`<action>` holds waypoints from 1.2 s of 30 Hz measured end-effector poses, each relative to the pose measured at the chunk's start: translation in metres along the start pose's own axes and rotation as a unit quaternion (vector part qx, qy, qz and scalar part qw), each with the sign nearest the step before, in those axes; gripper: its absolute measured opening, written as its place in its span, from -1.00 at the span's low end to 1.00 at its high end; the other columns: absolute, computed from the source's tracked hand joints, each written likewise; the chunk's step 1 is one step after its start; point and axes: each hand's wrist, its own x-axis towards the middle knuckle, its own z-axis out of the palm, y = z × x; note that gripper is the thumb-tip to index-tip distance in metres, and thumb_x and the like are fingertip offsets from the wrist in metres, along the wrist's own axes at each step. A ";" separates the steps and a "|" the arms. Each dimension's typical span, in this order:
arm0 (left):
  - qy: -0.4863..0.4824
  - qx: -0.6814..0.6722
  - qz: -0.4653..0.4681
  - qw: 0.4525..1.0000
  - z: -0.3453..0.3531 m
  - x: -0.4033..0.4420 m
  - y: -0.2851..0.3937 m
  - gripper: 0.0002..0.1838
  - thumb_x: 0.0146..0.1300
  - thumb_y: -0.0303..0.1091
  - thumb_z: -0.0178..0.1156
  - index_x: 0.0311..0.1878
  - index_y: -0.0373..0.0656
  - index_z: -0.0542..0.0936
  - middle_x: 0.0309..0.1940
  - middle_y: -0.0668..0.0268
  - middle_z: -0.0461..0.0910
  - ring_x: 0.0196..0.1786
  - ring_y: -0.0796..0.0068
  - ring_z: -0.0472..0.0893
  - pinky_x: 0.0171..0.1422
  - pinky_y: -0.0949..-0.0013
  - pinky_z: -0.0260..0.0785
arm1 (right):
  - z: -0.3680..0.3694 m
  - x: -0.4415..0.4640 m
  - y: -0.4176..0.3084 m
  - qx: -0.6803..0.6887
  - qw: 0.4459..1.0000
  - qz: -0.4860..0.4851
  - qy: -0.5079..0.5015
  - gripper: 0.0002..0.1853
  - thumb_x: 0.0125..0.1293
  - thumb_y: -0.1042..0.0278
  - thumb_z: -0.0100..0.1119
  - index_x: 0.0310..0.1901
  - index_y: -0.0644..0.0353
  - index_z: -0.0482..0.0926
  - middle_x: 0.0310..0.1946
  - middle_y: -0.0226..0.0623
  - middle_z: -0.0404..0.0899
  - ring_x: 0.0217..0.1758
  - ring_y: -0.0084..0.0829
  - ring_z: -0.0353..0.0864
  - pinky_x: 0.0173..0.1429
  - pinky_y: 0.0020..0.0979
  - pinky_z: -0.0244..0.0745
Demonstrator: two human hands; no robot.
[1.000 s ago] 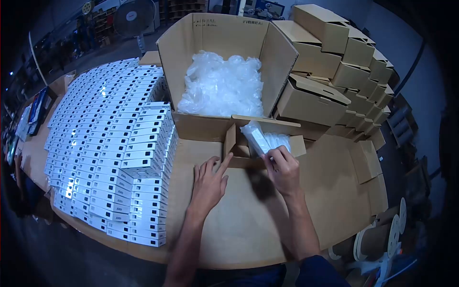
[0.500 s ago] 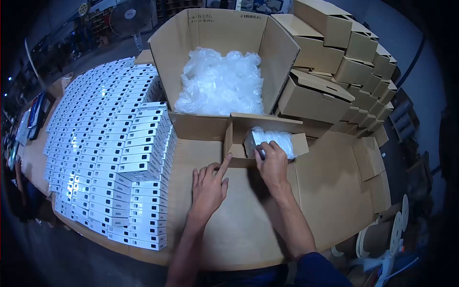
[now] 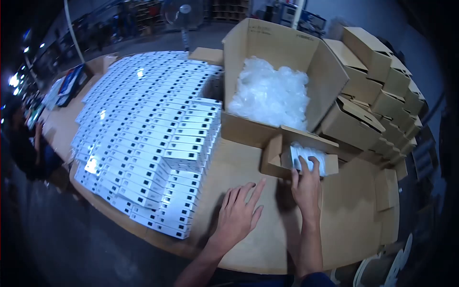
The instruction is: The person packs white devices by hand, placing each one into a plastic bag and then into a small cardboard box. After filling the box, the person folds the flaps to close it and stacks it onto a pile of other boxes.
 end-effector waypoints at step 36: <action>0.218 0.079 0.050 0.971 -0.072 -0.020 -0.029 -0.58 0.03 -0.60 0.43 0.02 -0.14 0.75 0.03 0.21 0.57 0.18 0.10 0.56 0.31 -0.07 0.46 | -0.028 0.003 -0.098 0.495 0.761 0.033 -0.418 -0.43 0.65 0.20 0.08 0.60 0.07 0.31 0.07 -0.21 0.60 -0.01 -0.50 0.58 -0.01 -0.33 0.64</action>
